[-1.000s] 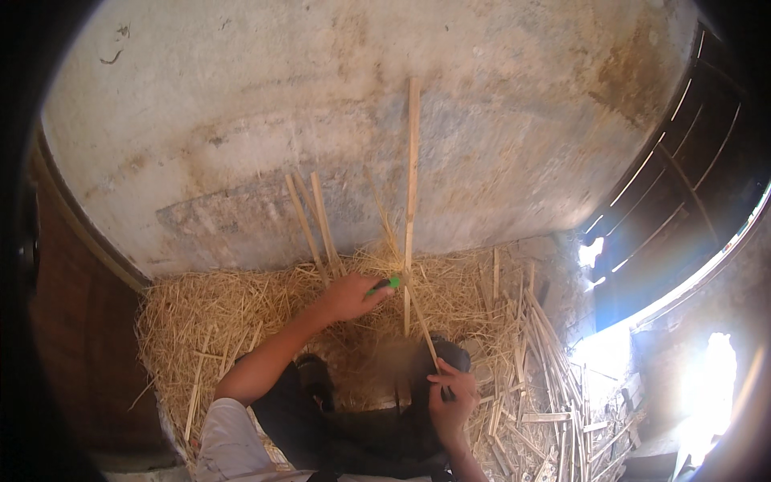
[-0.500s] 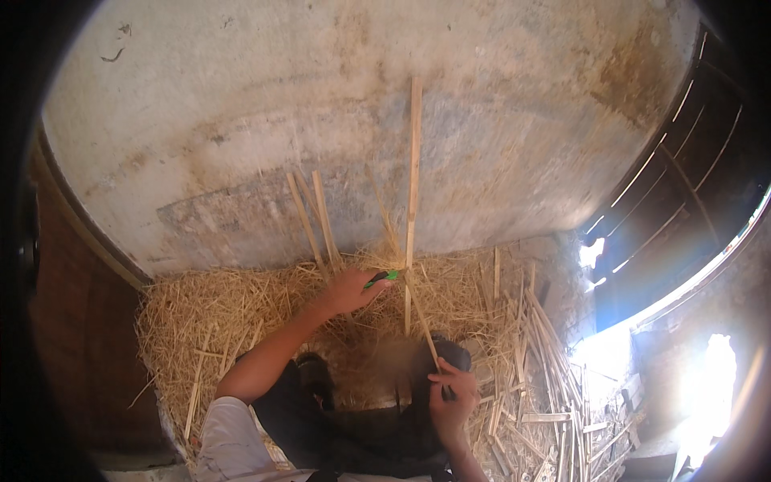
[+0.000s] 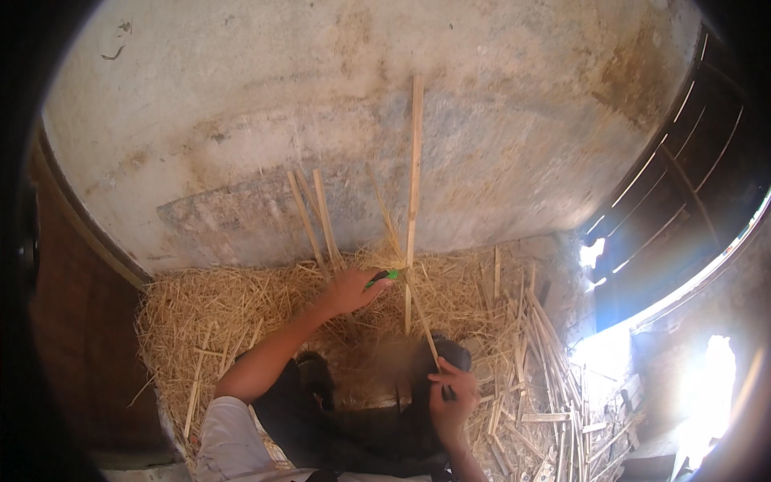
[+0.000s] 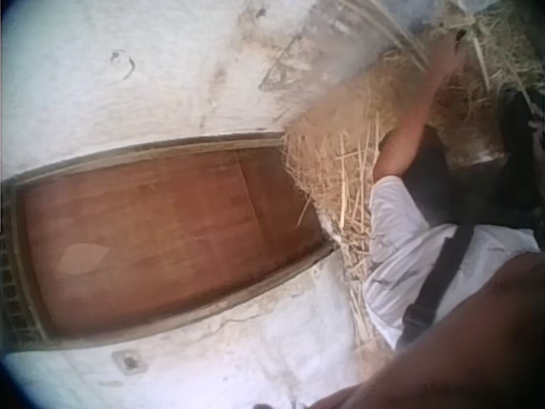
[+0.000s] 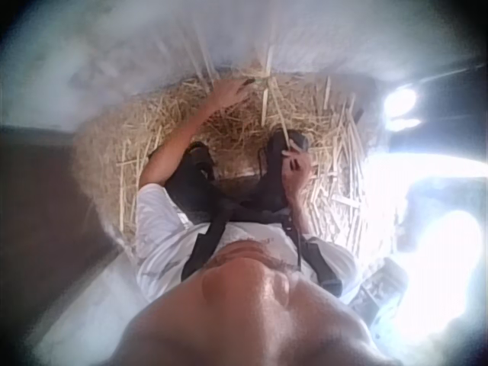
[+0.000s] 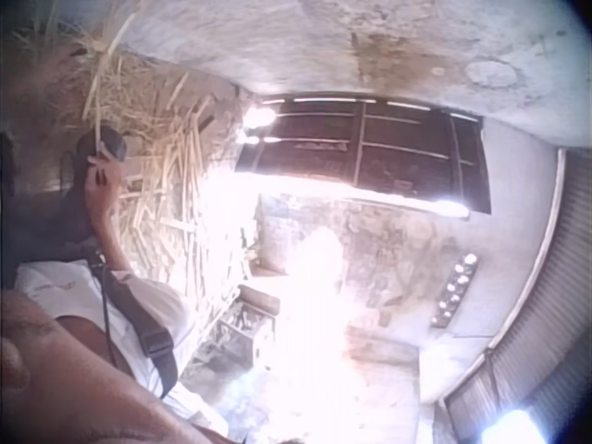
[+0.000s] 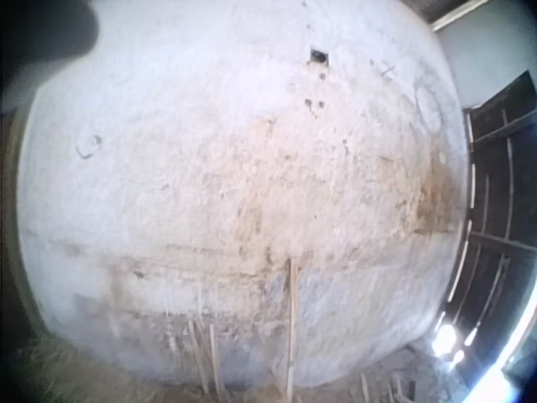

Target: The person uses a green-handled knife to split and trim thin bamboo strips one at a time. They sit on a ground surface covered in straw while holding and manipulating the wooden pieces by hand.

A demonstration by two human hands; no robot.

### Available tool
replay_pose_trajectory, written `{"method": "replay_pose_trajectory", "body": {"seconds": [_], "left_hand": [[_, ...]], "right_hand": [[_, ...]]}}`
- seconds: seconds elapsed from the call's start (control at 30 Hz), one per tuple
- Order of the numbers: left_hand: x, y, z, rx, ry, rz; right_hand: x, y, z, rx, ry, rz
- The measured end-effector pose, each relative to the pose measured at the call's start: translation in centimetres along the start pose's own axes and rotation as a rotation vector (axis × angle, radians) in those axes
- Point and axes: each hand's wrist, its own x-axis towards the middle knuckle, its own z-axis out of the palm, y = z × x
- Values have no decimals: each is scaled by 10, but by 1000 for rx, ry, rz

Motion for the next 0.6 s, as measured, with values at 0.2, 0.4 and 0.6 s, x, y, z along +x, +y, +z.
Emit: {"method": "replay_pose_trajectory", "body": {"seconds": [0.2, 0.4, 0.6], "left_hand": [[-4, 17, 9, -54, -140, 88], [-16, 33, 13, -52, -140, 119], [3, 4, -2, -29, 0, -46]], "right_hand": [[2, 0, 0, 6, 7, -11], [1, -2, 1, 9, 20, 9], [0, 2, 1, 14, 17, 0]]}}
